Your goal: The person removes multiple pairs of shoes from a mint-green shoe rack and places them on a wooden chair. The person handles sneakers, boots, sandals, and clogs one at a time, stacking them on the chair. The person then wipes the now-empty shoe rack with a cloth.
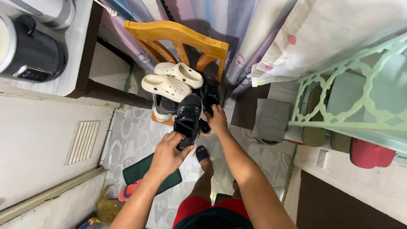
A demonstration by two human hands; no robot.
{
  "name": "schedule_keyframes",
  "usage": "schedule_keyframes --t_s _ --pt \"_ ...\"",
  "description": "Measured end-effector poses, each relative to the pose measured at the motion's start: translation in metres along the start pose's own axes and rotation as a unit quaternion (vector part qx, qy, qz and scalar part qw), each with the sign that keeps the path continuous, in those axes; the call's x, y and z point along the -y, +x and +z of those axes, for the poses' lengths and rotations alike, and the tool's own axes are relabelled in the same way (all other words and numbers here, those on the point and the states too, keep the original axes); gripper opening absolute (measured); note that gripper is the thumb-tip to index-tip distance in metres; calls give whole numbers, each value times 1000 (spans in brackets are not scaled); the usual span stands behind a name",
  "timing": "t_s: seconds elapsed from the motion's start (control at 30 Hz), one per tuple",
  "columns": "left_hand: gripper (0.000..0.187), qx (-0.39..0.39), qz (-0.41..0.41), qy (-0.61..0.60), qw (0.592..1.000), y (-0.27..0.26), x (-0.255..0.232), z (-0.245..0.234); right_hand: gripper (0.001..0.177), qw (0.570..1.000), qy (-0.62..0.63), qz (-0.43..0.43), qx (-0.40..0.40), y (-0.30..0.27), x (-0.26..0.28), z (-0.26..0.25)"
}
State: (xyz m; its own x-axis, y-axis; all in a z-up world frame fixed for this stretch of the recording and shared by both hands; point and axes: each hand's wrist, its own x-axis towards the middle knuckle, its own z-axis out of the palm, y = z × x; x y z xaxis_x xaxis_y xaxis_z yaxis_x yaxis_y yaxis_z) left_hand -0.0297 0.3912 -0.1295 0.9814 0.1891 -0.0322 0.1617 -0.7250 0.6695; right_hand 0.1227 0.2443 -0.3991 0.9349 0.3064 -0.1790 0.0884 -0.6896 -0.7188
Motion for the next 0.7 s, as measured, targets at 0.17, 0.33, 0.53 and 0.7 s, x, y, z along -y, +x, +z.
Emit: schedule_keyframes --t_s 0.17,0.33,0.53,0.7 --pt "36 8 18 -23 1000 11 9 2 48 991 -40 67 110 26 4 10" --pt "36 13 30 -42 999 22 12 8 52 981 -3 125 148 42 -15 26" --pt "37 9 36 -46 998 47 14 28 61 991 108 65 -35 46 -66 53" --pt "34 21 24 -54 998 80 19 53 53 992 19 89 87 44 -81 59"
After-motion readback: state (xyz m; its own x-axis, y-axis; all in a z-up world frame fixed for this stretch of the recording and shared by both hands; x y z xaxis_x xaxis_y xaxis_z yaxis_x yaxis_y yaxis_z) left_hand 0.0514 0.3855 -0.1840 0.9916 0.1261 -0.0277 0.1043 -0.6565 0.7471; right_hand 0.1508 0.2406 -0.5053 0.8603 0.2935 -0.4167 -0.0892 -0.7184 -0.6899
